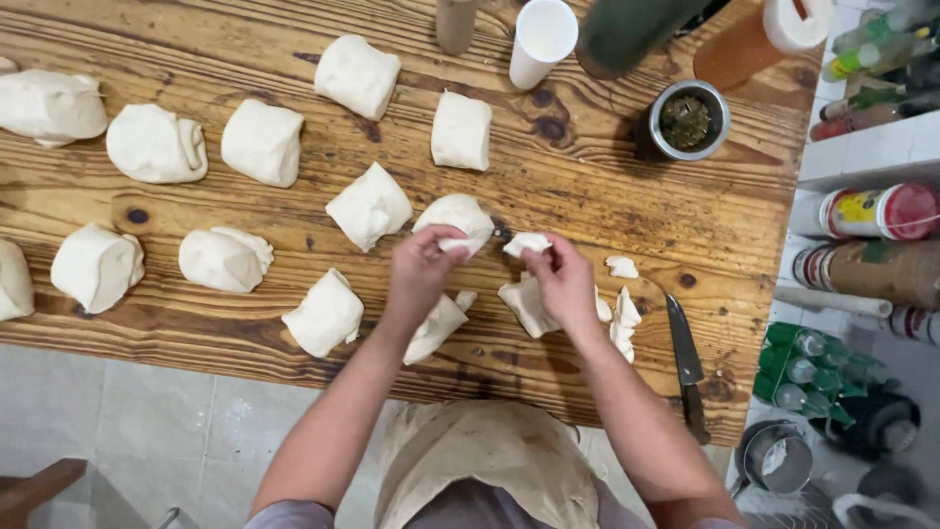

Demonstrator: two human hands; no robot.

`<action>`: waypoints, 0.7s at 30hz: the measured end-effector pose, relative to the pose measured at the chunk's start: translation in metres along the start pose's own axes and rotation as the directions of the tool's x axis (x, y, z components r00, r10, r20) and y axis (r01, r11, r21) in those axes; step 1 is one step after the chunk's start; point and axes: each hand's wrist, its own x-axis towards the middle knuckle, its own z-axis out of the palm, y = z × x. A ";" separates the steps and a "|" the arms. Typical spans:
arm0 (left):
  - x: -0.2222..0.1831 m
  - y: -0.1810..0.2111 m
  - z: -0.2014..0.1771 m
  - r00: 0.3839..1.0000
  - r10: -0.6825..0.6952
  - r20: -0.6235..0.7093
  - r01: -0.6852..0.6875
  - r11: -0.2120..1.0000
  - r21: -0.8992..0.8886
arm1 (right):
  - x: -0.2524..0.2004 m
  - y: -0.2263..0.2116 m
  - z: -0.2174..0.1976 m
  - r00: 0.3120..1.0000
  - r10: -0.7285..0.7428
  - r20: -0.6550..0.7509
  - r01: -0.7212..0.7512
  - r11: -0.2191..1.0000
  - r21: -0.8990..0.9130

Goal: Shaping dough into round balls on a wooden table.

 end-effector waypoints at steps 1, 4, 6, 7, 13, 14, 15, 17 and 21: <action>0.020 0.002 -0.016 1.000 0.005 0.002 -0.005 1.000 -0.002 | 0.014 -0.011 0.009 1.000 -0.005 -0.002 0.005 1.000 -0.001; 0.090 0.017 -0.055 0.956 0.265 -0.128 -0.233 0.947 0.223 | 0.057 -0.043 0.035 0.979 -0.168 -0.118 0.152 0.979 -0.134; 0.149 0.034 -0.068 0.839 0.530 -0.123 -0.329 0.675 0.660 | 0.083 -0.059 0.051 0.918 -0.391 -0.066 0.353 0.882 -0.312; 0.174 0.024 -0.084 0.842 0.526 -0.120 -0.331 0.678 0.656 | 0.094 -0.058 0.063 0.919 -0.387 -0.069 0.348 0.882 -0.317; 0.210 0.036 -0.095 0.969 0.093 0.228 -0.238 0.130 0.962 | 0.132 -0.058 0.095 0.933 -0.114 0.341 0.333 0.631 -0.701; 0.205 0.050 -0.090 0.981 -0.045 0.189 -0.187 0.057 0.981 | 0.133 -0.056 0.096 0.913 -0.098 0.396 0.379 0.563 -0.735; 0.201 0.062 -0.080 0.975 -0.172 0.144 -0.149 -0.017 0.989 | 0.135 -0.052 0.091 0.892 -0.076 0.445 0.423 0.483 -0.767; 0.190 0.087 -0.072 0.983 -0.097 0.153 -0.136 0.161 0.977 | 0.132 -0.065 0.073 0.885 -0.039 0.463 0.377 0.644 -0.666; 0.145 0.092 -0.066 0.831 0.489 0.266 -0.493 0.425 0.759 | 0.086 -0.067 0.007 0.962 -0.239 0.134 0.272 0.892 -0.362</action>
